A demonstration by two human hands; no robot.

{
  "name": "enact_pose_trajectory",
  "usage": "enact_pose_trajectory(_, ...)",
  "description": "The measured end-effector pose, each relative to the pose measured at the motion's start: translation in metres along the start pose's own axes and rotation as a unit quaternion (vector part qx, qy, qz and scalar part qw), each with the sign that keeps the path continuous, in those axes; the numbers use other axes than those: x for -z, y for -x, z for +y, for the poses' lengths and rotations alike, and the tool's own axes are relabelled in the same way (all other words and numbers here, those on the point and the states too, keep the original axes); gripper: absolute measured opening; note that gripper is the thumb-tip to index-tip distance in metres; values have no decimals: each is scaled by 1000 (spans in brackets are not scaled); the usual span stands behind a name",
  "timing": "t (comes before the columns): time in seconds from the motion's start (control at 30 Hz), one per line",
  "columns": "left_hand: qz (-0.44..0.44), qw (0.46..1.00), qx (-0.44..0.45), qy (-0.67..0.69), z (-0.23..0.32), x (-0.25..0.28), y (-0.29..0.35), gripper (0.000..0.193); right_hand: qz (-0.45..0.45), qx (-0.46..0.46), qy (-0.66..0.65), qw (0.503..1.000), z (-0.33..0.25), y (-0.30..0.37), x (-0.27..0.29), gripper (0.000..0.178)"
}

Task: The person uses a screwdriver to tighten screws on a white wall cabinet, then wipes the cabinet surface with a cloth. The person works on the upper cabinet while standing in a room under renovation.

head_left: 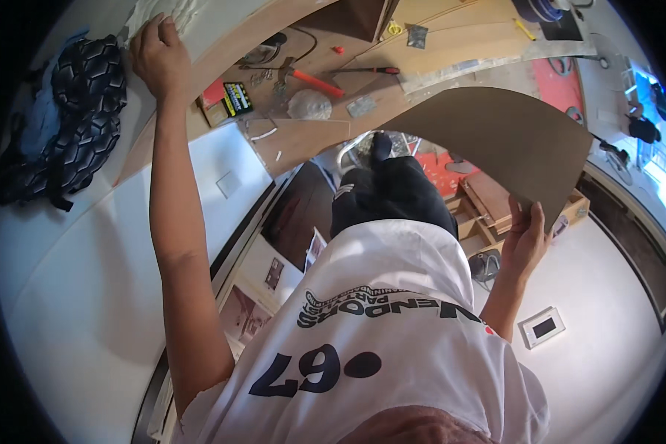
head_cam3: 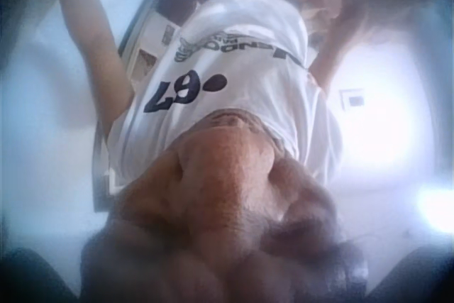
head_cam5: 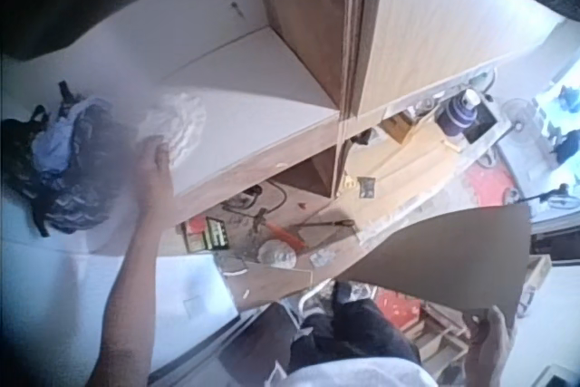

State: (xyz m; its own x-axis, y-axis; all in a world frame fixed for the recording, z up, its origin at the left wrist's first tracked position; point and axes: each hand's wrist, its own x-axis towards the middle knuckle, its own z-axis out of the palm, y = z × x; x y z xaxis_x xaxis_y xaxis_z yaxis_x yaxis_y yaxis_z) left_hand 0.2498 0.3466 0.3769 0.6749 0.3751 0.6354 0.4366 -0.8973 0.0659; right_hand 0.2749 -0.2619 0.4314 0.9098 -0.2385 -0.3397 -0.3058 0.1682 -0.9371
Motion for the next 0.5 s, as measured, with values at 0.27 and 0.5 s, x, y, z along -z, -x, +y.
enact_pose_trajectory(0.27, 71, 997, -31, -28, -14, -7, 8, 27, -27, 44, -2, 999, -28, -29, 6, 30)
enact_pose_trajectory(0.5, 97, 976, -86, -174, 11, 16, -5, 26, -26, 48, -42, 998, -49, -34, 18, 27)
